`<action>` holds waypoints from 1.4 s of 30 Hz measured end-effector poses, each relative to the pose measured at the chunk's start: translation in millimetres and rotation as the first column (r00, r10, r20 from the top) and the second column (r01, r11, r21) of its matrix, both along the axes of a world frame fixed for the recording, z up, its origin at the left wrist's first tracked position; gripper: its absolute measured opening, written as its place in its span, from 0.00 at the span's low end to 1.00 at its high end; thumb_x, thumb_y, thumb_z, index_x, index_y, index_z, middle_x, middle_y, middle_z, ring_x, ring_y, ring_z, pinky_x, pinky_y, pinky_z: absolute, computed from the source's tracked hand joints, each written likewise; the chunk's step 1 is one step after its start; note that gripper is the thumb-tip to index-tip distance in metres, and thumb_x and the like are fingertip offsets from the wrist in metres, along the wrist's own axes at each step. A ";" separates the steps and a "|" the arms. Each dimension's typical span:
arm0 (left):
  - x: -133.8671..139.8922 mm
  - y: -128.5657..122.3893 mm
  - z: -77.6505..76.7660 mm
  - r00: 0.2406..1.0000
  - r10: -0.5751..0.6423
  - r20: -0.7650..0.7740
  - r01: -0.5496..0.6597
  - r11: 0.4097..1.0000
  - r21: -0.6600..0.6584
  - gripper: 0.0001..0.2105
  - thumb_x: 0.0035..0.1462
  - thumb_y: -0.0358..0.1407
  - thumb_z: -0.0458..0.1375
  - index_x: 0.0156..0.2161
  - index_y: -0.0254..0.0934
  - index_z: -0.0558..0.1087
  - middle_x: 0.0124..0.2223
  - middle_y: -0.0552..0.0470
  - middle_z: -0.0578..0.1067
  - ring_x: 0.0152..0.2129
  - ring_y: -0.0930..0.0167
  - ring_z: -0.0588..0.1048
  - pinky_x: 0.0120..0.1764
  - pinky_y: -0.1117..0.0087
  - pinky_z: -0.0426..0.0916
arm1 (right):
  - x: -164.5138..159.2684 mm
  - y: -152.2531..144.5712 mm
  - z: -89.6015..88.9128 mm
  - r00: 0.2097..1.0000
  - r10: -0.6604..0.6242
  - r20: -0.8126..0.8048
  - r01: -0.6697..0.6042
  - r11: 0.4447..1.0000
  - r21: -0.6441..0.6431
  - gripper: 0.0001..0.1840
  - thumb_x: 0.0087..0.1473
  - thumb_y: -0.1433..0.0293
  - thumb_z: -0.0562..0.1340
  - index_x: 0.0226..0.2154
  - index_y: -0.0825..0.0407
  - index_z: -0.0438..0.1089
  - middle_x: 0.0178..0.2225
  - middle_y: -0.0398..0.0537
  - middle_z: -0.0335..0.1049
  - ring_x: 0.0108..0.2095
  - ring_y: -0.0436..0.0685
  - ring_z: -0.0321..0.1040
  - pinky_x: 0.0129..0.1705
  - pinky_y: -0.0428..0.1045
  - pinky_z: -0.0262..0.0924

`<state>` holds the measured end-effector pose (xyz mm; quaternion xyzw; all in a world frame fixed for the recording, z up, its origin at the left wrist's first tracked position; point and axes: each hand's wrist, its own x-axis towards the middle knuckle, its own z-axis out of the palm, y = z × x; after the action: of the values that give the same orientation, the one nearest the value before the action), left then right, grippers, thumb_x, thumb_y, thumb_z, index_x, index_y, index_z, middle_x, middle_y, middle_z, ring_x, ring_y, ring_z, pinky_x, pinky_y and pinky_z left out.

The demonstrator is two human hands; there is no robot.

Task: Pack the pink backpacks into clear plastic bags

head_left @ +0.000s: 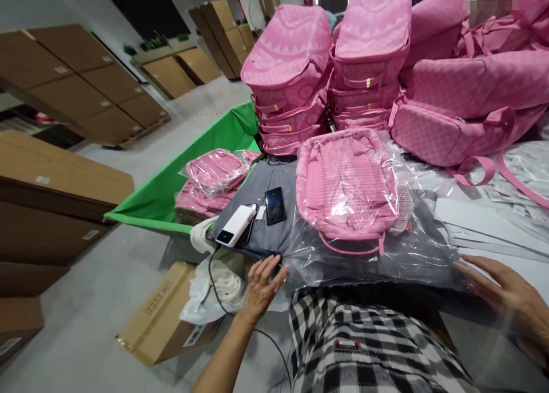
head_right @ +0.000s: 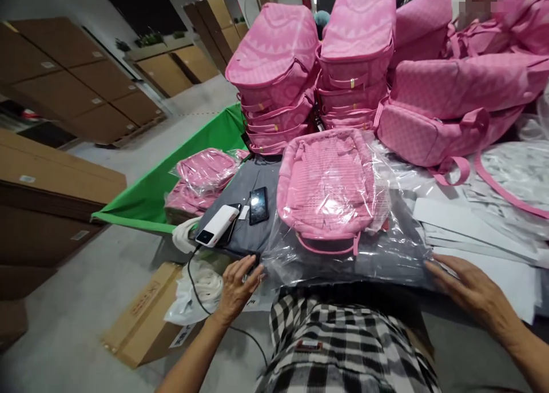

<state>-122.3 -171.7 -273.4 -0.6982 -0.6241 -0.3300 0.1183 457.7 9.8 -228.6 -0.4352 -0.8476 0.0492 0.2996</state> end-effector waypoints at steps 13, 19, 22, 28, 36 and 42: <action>29.0 22.2 28.6 0.689 0.054 0.723 0.046 0.992 -0.117 0.24 0.67 0.56 0.52 0.43 0.40 0.83 0.45 0.44 0.84 0.48 0.61 0.79 0.53 0.59 0.73 | -102.6 11.7 21.3 0.355 -0.425 -0.833 0.340 0.888 -0.308 0.28 0.46 0.40 0.67 0.25 0.48 0.69 0.26 0.48 0.74 0.29 0.59 0.73 0.37 0.57 0.70; 38.8 69.5 39.7 0.456 0.258 0.852 -0.055 0.963 -0.262 0.32 0.57 0.67 0.53 0.35 0.37 0.78 0.26 0.49 0.79 0.21 0.65 0.77 0.29 0.64 0.74 | -134.1 40.3 27.1 0.492 -0.650 -0.579 0.467 0.758 -0.454 0.30 0.47 0.38 0.58 0.26 0.49 0.66 0.19 0.41 0.60 0.19 0.52 0.59 0.22 0.51 0.55; 57.1 85.4 55.2 0.678 0.263 0.686 -0.232 0.963 -0.139 0.26 0.63 0.58 0.55 0.46 0.37 0.78 0.43 0.42 0.83 0.41 0.58 0.80 0.49 0.55 0.72 | -126.1 40.7 30.3 0.567 -0.654 -0.501 0.503 0.757 -0.417 0.30 0.48 0.39 0.54 0.26 0.49 0.66 0.20 0.43 0.63 0.21 0.54 0.62 0.27 0.52 0.58; 131.7 111.4 95.6 0.995 -0.099 -0.012 0.098 0.992 -0.078 0.22 0.59 0.51 0.65 0.51 0.40 0.74 0.46 0.46 0.80 0.51 0.58 0.73 0.63 0.49 0.53 | -120.0 38.3 32.1 0.591 -0.630 -0.503 0.471 0.776 -0.419 0.31 0.49 0.37 0.55 0.28 0.48 0.66 0.21 0.43 0.63 0.20 0.54 0.63 0.26 0.52 0.58; 141.1 112.1 104.9 0.998 -0.057 0.009 0.057 0.957 -0.285 0.13 0.57 0.43 0.69 0.38 0.38 0.73 0.42 0.49 0.75 0.45 0.61 0.69 0.53 0.53 0.59 | -122.4 38.0 25.2 0.506 -0.576 -0.642 0.367 0.817 -0.444 0.37 0.47 0.31 0.57 0.30 0.49 0.67 0.19 0.40 0.61 0.18 0.52 0.59 0.19 0.50 0.56; 131.3 115.7 101.2 0.967 -0.051 0.251 0.136 0.934 -0.331 0.06 0.65 0.38 0.62 0.35 0.40 0.75 0.44 0.49 0.75 0.47 0.61 0.68 0.50 0.58 0.59 | -118.6 40.3 17.6 0.519 -0.543 -0.661 0.326 0.840 -0.434 0.35 0.52 0.33 0.56 0.31 0.49 0.67 0.21 0.39 0.61 0.19 0.51 0.58 0.18 0.48 0.56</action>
<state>9.0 -56.0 -172.1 -0.6925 -0.6478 -0.3020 -0.0979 339.1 50.1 -211.0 -0.6066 -0.4883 0.2590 0.5714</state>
